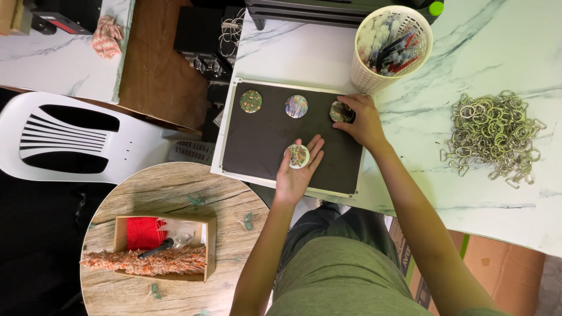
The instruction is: Cleaning a display frame and arranging decorative button magnets on it at a workstation.
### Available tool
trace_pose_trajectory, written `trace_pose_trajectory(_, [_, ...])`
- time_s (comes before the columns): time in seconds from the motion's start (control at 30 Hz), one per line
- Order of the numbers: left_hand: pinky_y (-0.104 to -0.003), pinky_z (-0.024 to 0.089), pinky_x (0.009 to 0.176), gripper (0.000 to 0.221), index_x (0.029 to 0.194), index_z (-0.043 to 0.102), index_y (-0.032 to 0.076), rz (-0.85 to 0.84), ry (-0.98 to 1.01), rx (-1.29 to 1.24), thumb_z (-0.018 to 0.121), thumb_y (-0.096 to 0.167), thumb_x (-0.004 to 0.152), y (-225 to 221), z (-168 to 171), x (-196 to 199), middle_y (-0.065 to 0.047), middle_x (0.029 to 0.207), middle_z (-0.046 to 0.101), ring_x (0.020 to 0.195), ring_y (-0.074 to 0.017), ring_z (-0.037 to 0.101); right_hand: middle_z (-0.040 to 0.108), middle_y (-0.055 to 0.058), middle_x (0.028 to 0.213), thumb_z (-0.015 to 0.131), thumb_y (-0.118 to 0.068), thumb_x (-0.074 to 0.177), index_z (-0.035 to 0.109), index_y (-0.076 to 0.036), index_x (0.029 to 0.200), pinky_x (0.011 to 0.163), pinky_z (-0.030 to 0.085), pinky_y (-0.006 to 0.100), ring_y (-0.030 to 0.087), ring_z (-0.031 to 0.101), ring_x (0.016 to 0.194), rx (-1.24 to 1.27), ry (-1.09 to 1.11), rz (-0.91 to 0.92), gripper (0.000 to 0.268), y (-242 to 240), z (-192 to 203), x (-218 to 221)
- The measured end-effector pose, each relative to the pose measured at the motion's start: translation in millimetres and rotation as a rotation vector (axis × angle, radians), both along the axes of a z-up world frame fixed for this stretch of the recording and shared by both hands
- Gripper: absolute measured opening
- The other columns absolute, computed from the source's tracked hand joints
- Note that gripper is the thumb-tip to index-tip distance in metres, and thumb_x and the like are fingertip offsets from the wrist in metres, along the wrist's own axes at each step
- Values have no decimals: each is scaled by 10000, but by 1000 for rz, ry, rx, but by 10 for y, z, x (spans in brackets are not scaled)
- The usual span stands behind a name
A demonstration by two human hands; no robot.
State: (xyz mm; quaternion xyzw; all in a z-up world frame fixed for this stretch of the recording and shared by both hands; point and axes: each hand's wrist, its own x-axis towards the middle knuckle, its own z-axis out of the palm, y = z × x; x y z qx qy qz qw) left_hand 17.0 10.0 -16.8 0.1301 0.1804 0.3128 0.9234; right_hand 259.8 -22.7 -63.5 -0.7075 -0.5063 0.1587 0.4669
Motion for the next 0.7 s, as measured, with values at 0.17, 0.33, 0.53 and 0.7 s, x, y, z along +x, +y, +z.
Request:
trace_pose_trajectory(0.17, [-508,229,1296,359,1320,582,78,4,-8,-12,496,348,1099,5,-75,-70,-306,1639,302,1555,-419,275,662,116,1277,953,-118,597,704,-49,1285,1055,474,425,351,556,1210,-2,-30,-13,734,25,17,0])
trace_pose_trajectory(0.33, [-508,229,1296,362,1323,586,86,4,0,-17,505,353,1093,14,-115,-96,-303,1638,306,1552,-415,282,656,113,1278,955,-129,590,710,-44,1266,1048,479,423,348,558,1215,-27,-57,-2,724,35,-14,16])
trace_pose_trajectory(0.53, [-506,228,1296,368,1330,580,88,-7,-9,-10,513,361,1092,26,-110,-85,-307,1639,304,1555,-413,280,636,121,1260,967,-148,585,714,-42,1246,1039,479,429,352,556,1201,-26,-70,6,716,46,-49,44])
trace_pose_trajectory(0.7, [-504,225,1296,370,1329,578,82,-8,-13,0,510,359,1094,35,-72,-60,-310,1639,298,1556,-414,276,621,121,1273,960,-138,606,707,-44,1261,1026,478,434,357,545,1182,-44,-72,21,708,37,-22,41])
